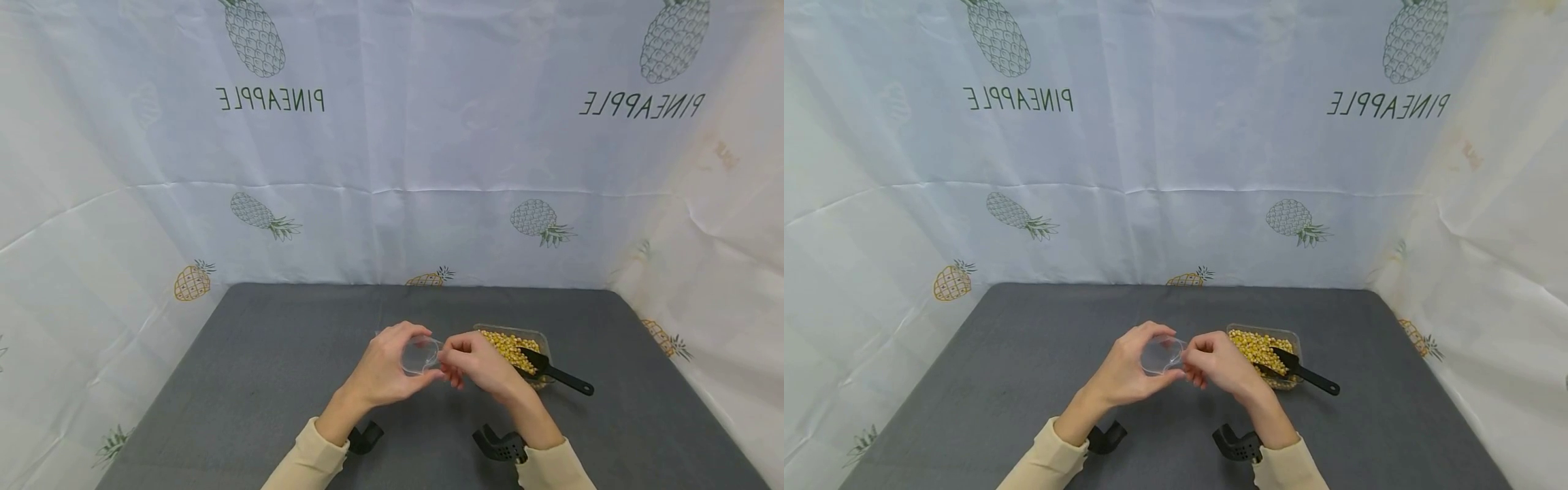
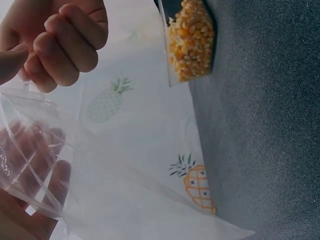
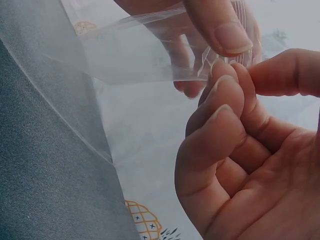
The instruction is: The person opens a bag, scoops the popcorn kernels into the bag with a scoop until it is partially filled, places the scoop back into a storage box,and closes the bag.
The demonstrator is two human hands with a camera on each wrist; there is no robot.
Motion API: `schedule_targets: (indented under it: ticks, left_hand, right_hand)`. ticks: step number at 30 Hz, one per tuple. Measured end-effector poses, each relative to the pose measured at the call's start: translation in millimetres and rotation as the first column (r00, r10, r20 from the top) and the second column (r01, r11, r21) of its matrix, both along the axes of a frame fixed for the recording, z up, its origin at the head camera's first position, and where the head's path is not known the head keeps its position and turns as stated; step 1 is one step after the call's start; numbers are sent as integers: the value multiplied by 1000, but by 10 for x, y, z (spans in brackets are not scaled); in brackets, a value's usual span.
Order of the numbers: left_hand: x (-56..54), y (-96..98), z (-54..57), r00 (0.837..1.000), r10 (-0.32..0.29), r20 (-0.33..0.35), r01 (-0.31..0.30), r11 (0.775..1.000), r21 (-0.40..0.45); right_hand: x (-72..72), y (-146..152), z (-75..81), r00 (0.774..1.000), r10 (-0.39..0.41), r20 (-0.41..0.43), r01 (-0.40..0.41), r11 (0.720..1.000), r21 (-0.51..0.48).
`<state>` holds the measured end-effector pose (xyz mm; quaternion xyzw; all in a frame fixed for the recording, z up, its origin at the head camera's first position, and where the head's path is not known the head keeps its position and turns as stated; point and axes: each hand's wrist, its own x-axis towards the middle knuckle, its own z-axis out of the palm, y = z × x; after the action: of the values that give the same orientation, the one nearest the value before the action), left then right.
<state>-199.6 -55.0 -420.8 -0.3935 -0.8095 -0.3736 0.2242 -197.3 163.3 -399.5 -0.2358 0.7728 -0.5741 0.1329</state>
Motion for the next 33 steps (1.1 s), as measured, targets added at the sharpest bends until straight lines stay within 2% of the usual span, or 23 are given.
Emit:
schedule_targets:
  ticks: [4,12,15,19,22,33]
  left_hand:
    - [-5,0,-8,1000,5,-11,-5,1000,-9]
    - [-13,-8,-17,1000,-10,17,10,1000,8]
    - [-5,-5,-19,998,-24,66,23,1000,12]
    - [12,-5,-22,985,-59,160,55,998,33]
    - [17,-5,-26,978,-75,193,68,997,43]
    - [2,-4,-34,986,-71,149,65,997,46]
  right_hand:
    - [-6,14,-4,1000,5,11,-5,1000,-5]
    - [6,48,15,1000,-12,-1,12,1000,7]
    - [4,46,17,1000,-11,-10,11,1000,8]
    - [3,46,13,1000,-4,-15,4,1000,2]
    - [6,45,12,1000,-2,-17,2,1000,-4]
    - [7,44,13,1000,-9,-16,9,1000,17]
